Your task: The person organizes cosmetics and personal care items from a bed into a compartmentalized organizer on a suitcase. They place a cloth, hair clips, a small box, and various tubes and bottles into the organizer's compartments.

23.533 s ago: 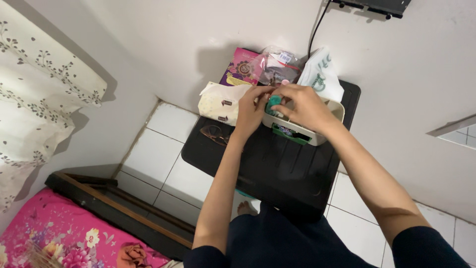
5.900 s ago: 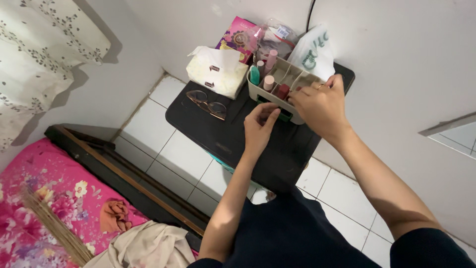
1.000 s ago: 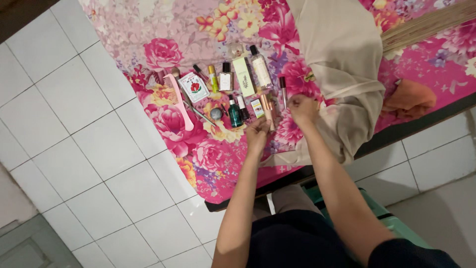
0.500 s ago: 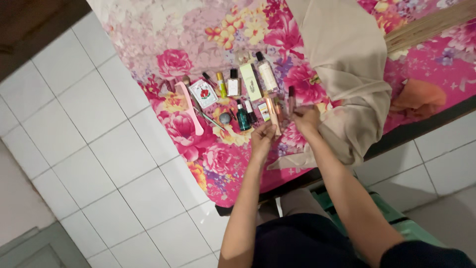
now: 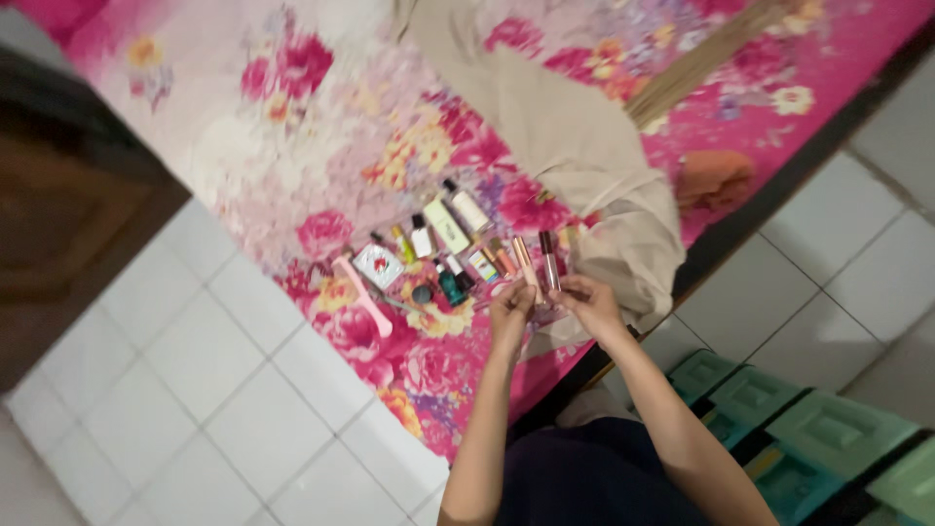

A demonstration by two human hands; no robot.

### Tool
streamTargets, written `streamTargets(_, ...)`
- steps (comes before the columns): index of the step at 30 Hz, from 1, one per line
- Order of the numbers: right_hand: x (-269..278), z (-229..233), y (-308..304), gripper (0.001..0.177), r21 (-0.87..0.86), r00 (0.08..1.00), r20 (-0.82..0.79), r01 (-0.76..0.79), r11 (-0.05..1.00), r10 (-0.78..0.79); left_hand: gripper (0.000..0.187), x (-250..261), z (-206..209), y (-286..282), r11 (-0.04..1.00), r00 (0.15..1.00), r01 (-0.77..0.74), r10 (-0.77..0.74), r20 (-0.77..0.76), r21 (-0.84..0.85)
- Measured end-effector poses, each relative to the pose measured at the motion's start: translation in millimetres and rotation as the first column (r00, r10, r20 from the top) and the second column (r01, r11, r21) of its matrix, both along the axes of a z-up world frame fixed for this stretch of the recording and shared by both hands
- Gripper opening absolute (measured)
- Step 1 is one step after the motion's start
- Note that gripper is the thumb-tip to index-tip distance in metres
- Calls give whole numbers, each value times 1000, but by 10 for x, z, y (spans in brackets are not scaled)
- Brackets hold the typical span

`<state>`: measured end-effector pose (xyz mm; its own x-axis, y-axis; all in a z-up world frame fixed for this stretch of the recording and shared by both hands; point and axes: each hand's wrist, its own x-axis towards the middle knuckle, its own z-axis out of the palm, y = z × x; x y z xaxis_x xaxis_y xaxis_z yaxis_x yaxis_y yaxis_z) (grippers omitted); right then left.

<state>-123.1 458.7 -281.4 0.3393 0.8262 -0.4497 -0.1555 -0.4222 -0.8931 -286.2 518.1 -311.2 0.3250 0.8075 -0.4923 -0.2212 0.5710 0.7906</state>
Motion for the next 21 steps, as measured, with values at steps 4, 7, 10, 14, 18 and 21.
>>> streamTargets(4,61,329,-205,28,68,996,-18,83,994,-82,28,193,271,-129,995,997,78,-77,20,-60)
streamTargets(7,49,526,-428,28,83,990,20,135,987,-137,28,246,404,-231,988,988,157,-157,0,-2)
streamTargets(10,78,701,-652,28,120,974,-26,227,967,-225,29,276,488,-358,957,964,261,-266,22,129)
streamTargets(14,71,918,-926,27,169,932,-110,361,917,-346,31,458,717,-501,931,931,347,-356,75,116)
streamTargets(18,103,1152,-1259,29,151,877,-64,479,864,-475,32,653,1092,-689,890,876,451,-457,157,72)
streamTargets(21,187,1341,-1548,30,139,836,-60,548,825,-545,34,810,1312,-875,851,835,523,-523,169,51)
